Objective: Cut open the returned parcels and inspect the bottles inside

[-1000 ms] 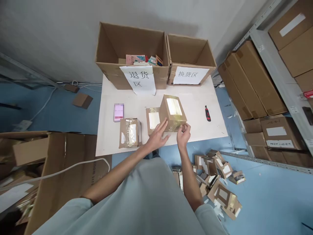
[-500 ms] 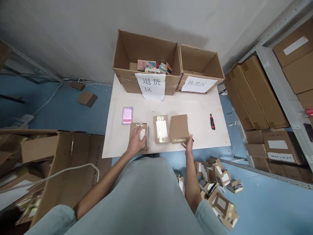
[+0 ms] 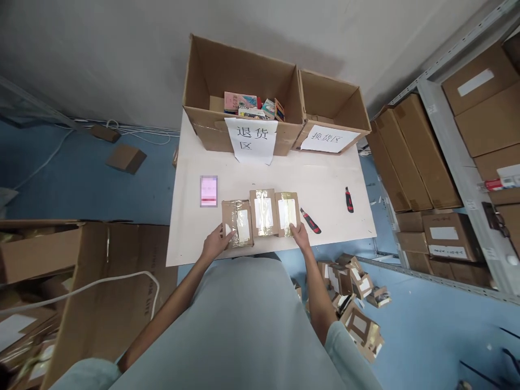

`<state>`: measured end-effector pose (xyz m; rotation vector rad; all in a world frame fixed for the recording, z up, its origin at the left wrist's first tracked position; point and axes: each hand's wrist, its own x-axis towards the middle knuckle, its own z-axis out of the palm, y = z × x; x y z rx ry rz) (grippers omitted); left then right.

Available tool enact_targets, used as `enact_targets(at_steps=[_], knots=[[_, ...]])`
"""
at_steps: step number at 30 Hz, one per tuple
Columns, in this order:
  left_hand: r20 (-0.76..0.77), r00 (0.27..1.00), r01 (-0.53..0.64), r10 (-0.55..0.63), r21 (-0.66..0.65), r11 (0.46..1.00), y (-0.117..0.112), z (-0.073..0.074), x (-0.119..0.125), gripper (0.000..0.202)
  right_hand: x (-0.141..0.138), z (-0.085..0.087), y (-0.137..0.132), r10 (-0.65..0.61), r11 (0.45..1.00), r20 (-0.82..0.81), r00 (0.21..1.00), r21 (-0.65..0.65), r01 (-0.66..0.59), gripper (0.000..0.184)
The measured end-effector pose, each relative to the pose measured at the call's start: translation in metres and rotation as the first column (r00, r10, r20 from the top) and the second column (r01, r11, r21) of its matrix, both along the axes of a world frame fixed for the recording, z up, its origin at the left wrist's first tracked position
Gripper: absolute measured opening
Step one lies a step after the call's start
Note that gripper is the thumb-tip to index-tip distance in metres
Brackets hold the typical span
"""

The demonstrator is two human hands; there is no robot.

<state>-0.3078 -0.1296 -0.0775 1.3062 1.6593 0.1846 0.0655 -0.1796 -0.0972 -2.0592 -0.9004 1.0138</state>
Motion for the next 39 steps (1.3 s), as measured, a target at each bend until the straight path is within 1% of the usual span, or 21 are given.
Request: enact_targets(at_steps=[4, 6, 8, 12, 16, 19, 22, 24, 27, 29, 34, 39], knots=[[-0.045, 0.999, 0.027, -0.026, 0.02, 0.999, 0.017, 0.0, 0.01, 0.047, 0.005, -0.001, 0.004, -0.003, 1.0, -0.069, 0.998, -0.012, 0.002, 0.074], [-0.091, 0.995, 0.042, -0.04, 0.023, 0.999, 0.031, 0.001, 0.02, 0.048, 0.012, -0.003, 0.015, -0.024, 1.0, -0.075, 0.997, 0.001, 0.024, 0.071], [-0.132, 0.99, 0.055, -0.05, 0.036, 0.998, 0.049, 0.003, 0.037, 0.05, 0.021, -0.006, 0.031, -0.053, 0.998, -0.065, 0.997, 0.017, 0.054, 0.066], [-0.213, 0.975, 0.072, -0.057, 0.064, 0.995, 0.095, 0.009, 0.085, 0.053, 0.053, -0.01, 0.073, -0.096, 0.995, -0.022, 0.995, 0.03, 0.097, 0.061], [-0.258, 0.965, 0.076, -0.05, 0.09, 0.993, 0.143, 0.014, 0.145, 0.047, 0.102, -0.01, 0.116, -0.105, 0.994, 0.017, 0.994, 0.028, 0.105, 0.057], [-0.273, 0.962, 0.06, -0.028, 0.11, 0.992, 0.173, 0.014, 0.187, 0.045, 0.139, -0.01, 0.146, -0.112, 0.994, 0.04, 0.993, 0.022, 0.111, 0.055], [-0.287, 0.958, 0.027, 0.01, 0.123, 0.992, 0.199, 0.01, 0.218, 0.046, 0.167, -0.014, 0.174, -0.11, 0.994, 0.053, 0.992, 0.022, 0.109, 0.057], [-0.296, 0.955, 0.003, 0.033, 0.121, 0.993, 0.212, 0.006, 0.232, 0.045, 0.18, -0.018, 0.192, -0.098, 0.995, 0.053, 0.994, 0.027, 0.096, 0.06], [-0.307, 0.949, -0.035, 0.069, 0.115, 0.993, 0.224, -0.001, 0.242, 0.045, 0.19, -0.025, 0.211, -0.075, 0.997, 0.049, 0.996, 0.034, 0.074, 0.066], [-0.312, 0.945, -0.062, 0.096, 0.119, 0.991, 0.226, -0.004, 0.244, 0.046, 0.193, -0.029, 0.218, -0.064, 0.997, 0.045, 0.997, 0.035, 0.062, 0.069], [-0.286, 0.944, -0.125, 0.163, 0.148, 0.981, 0.226, -0.009, 0.243, 0.047, 0.195, -0.035, 0.22, -0.058, 0.998, 0.106, 0.993, 0.024, 0.055, 0.071], [-0.202, 0.954, -0.194, 0.222, 0.15, 0.97, 0.215, -0.015, 0.24, 0.056, 0.2, -0.031, 0.222, -0.05, 0.998, 0.151, 0.987, -0.015, 0.053, 0.063]])
